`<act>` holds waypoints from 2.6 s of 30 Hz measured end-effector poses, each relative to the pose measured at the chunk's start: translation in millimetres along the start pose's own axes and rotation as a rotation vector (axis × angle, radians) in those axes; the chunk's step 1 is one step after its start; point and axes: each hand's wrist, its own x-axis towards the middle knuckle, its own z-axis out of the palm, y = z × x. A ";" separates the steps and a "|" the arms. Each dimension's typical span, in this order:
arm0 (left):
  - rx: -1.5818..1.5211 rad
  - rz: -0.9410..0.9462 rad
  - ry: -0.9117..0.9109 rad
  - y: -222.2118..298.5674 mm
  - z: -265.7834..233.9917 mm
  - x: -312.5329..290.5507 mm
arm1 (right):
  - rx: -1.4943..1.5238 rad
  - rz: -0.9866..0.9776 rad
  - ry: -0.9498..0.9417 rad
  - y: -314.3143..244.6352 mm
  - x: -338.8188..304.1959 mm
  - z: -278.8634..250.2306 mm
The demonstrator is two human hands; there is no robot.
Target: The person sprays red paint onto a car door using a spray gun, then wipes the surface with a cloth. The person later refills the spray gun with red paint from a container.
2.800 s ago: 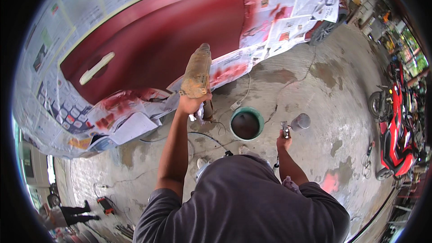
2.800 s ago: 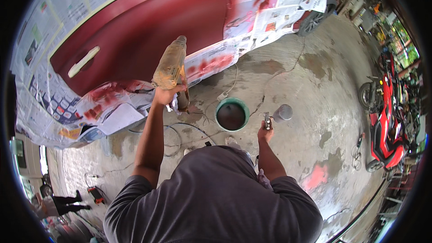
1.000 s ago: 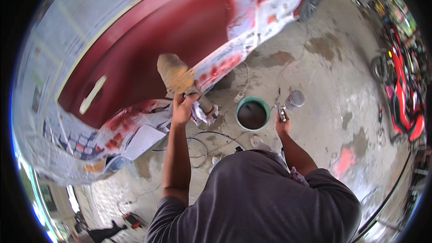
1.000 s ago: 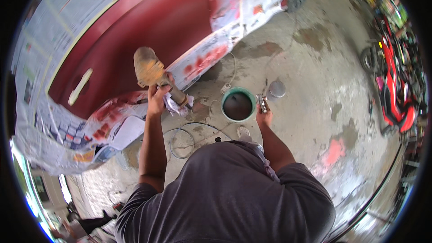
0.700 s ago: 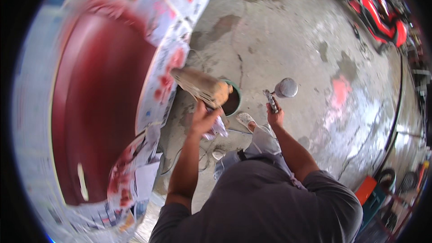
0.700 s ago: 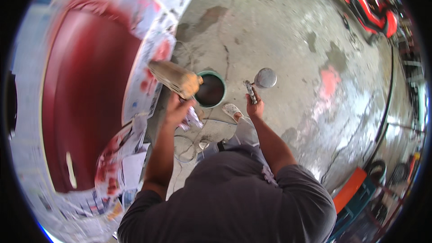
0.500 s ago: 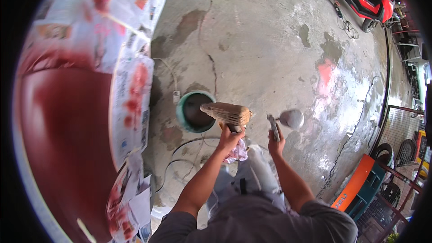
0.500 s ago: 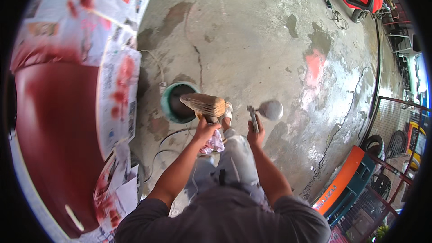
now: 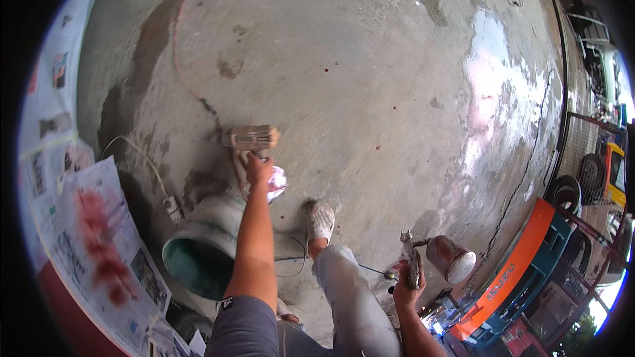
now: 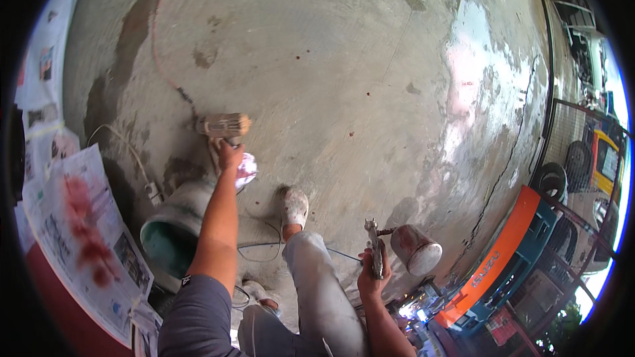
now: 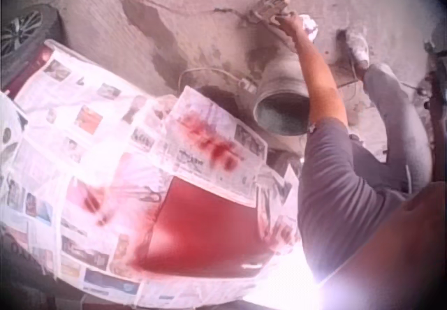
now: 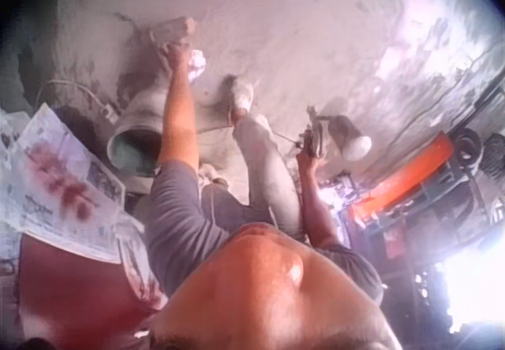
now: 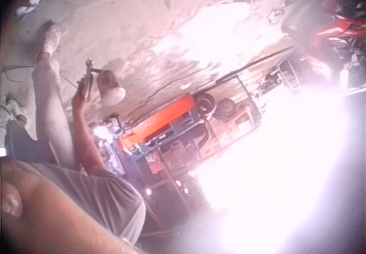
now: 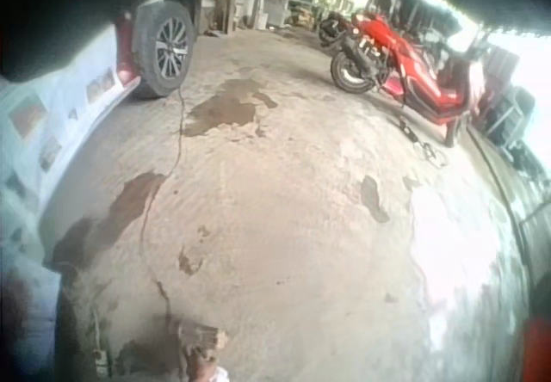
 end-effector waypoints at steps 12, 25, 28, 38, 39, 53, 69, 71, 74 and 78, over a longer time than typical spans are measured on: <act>-0.592 0.913 -0.919 55.4 -41.6 -218.8 | 0.271 0.135 0.066 -220.1 84.6 -37.5; -0.334 1.022 -0.571 477.1 -436.2 -358.2 | 0.782 0.071 0.371 -620.1 256.7 -49.1; -0.349 0.960 -0.654 542.6 -464.0 -310.6 | 0.860 0.091 0.455 -691.7 309.3 -25.4; -0.254 1.181 -0.503 751.8 -481.0 -127.0 | 0.657 -0.177 0.694 -872.2 493.7 -41.4; -0.231 1.143 -0.536 773.9 -462.1 -89.6 | 0.647 -0.182 0.691 -893.6 508.1 -41.2; -0.758 0.129 -0.769 931.9 -822.7 273.8 | 0.539 -0.306 0.278 -1184.7 837.9 193.7; -0.092 0.955 -0.344 1221.9 -1114.6 663.5 | 0.502 -0.564 -0.206 -1693.4 1155.1 533.6; -0.218 0.950 -0.113 1231.5 -1171.1 737.8 | 0.392 -0.582 -0.185 -1743.7 1198.7 575.2; -0.446 0.676 0.319 1245.2 -1364.4 779.3 | 0.287 -0.700 -0.036 -1794.1 1280.7 654.3; -0.757 0.457 1.053 1199.0 -1566.9 813.7 | 0.189 -0.605 -0.152 -1888.0 1352.5 774.1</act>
